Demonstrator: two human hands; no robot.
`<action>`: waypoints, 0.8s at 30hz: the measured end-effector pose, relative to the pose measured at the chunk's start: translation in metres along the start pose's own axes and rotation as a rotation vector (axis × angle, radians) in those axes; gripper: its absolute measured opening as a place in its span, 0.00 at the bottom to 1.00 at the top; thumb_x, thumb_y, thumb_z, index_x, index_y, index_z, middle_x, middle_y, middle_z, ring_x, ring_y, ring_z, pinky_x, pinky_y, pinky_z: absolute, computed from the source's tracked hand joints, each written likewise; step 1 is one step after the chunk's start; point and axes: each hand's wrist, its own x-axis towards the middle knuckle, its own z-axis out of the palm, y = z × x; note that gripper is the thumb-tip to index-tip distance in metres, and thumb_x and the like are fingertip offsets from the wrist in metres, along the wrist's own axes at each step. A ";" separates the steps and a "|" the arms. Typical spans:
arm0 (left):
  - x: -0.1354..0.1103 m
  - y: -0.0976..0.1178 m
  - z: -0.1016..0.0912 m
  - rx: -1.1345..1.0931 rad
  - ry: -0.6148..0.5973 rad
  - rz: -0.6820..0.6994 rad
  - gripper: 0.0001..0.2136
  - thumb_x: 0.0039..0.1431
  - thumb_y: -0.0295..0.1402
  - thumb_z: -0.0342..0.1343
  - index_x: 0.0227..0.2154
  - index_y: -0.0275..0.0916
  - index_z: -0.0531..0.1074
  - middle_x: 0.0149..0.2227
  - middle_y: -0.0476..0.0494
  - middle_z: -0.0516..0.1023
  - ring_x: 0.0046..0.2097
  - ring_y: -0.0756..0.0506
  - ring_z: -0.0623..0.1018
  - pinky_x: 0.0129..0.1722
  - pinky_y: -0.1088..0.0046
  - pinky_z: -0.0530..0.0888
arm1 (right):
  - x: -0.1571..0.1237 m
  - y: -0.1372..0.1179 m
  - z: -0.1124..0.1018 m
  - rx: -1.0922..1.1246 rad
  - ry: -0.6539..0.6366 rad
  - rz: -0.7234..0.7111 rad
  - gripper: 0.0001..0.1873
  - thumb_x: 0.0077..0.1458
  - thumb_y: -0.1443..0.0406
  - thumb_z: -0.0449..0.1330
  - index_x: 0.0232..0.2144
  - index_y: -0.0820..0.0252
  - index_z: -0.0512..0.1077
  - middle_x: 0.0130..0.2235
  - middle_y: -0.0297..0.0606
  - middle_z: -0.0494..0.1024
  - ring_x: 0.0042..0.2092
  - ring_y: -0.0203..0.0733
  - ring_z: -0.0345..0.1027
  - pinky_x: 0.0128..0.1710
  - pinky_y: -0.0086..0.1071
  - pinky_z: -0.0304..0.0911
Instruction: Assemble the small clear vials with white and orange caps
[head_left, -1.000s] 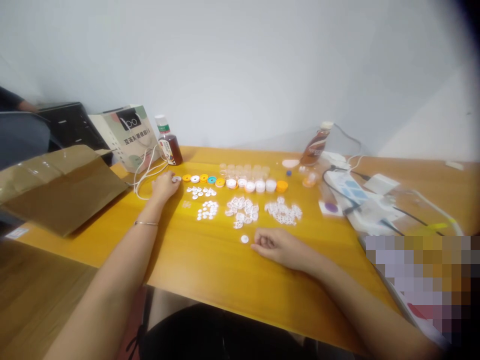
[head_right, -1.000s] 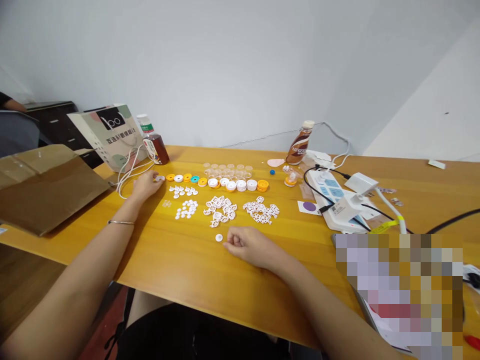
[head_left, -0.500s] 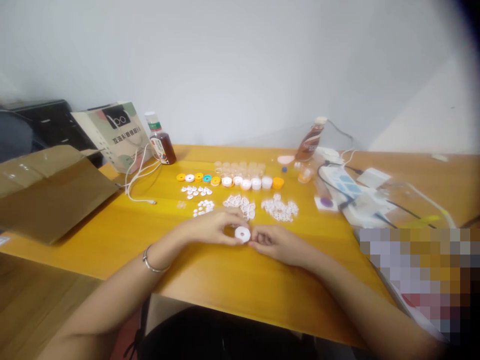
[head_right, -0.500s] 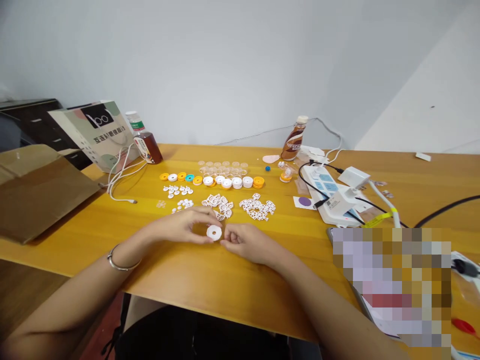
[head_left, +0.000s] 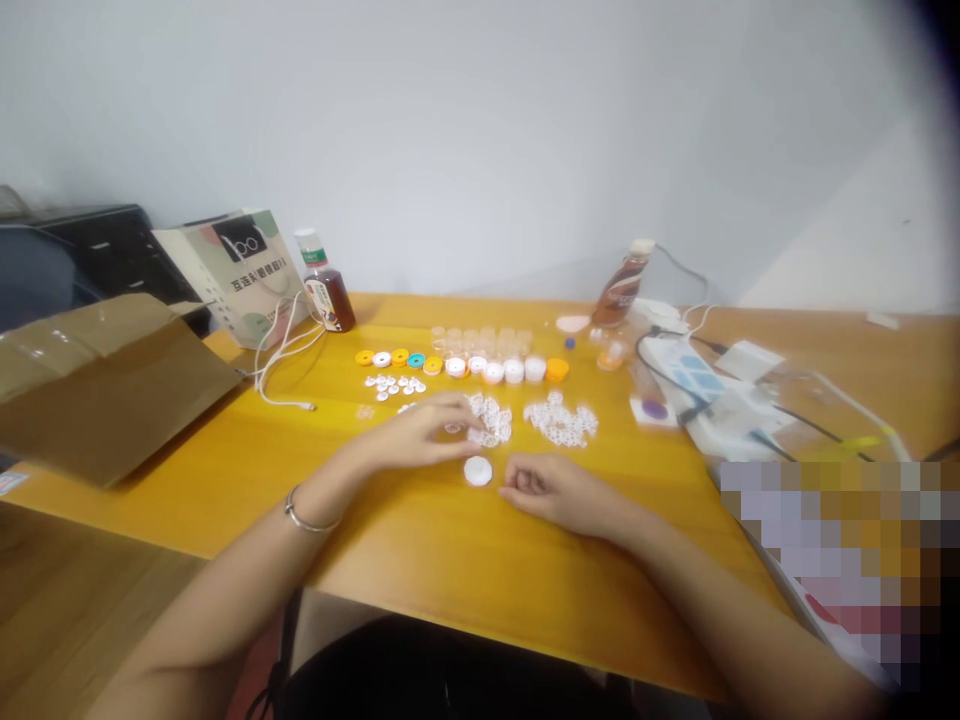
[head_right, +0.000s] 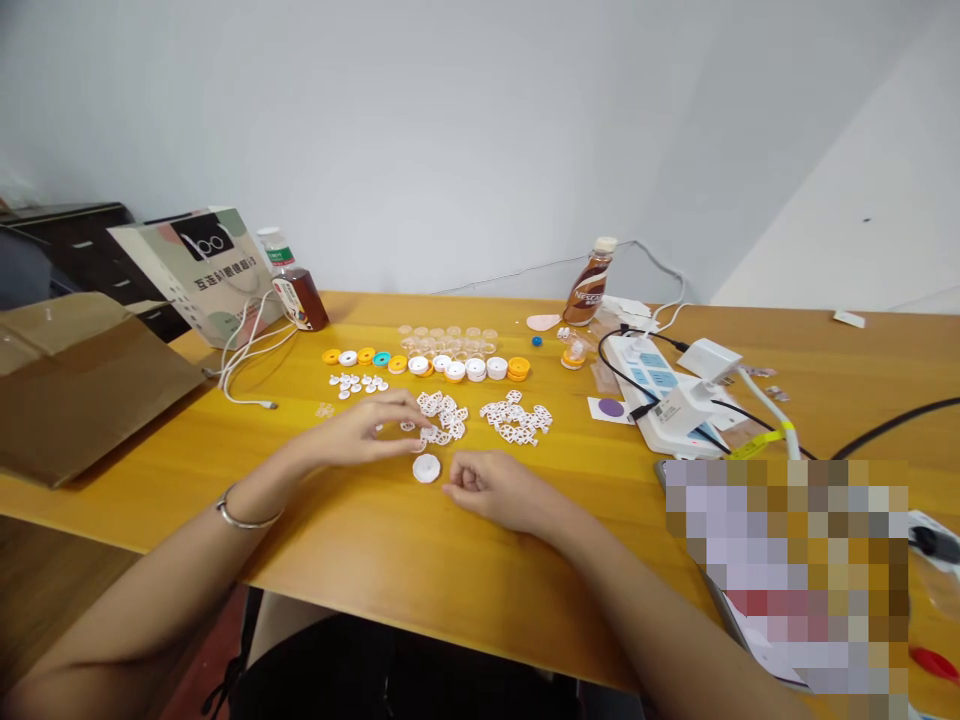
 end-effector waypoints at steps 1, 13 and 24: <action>-0.002 -0.005 -0.008 0.034 0.045 -0.037 0.13 0.58 0.40 0.50 0.41 0.40 0.72 0.40 0.42 0.72 0.42 0.47 0.71 0.44 0.69 0.68 | 0.000 0.000 0.000 -0.002 -0.004 0.000 0.09 0.53 0.61 0.53 0.25 0.60 0.64 0.22 0.28 0.62 0.24 0.30 0.53 0.23 0.25 0.49; -0.068 -0.103 -0.079 0.302 -0.058 -0.762 0.07 0.42 0.30 0.52 0.24 0.39 0.74 0.29 0.46 0.78 0.31 0.45 0.75 0.30 0.74 0.68 | 0.000 -0.003 -0.001 -0.011 0.001 0.031 0.09 0.53 0.61 0.53 0.25 0.60 0.65 0.22 0.29 0.63 0.24 0.31 0.54 0.23 0.26 0.49; -0.059 -0.105 -0.073 0.217 -0.120 -0.736 0.09 0.41 0.34 0.51 0.25 0.39 0.74 0.29 0.46 0.78 0.31 0.46 0.75 0.30 0.75 0.68 | 0.000 -0.001 -0.001 -0.026 -0.003 0.026 0.09 0.54 0.61 0.53 0.26 0.60 0.66 0.22 0.29 0.63 0.24 0.31 0.55 0.24 0.26 0.50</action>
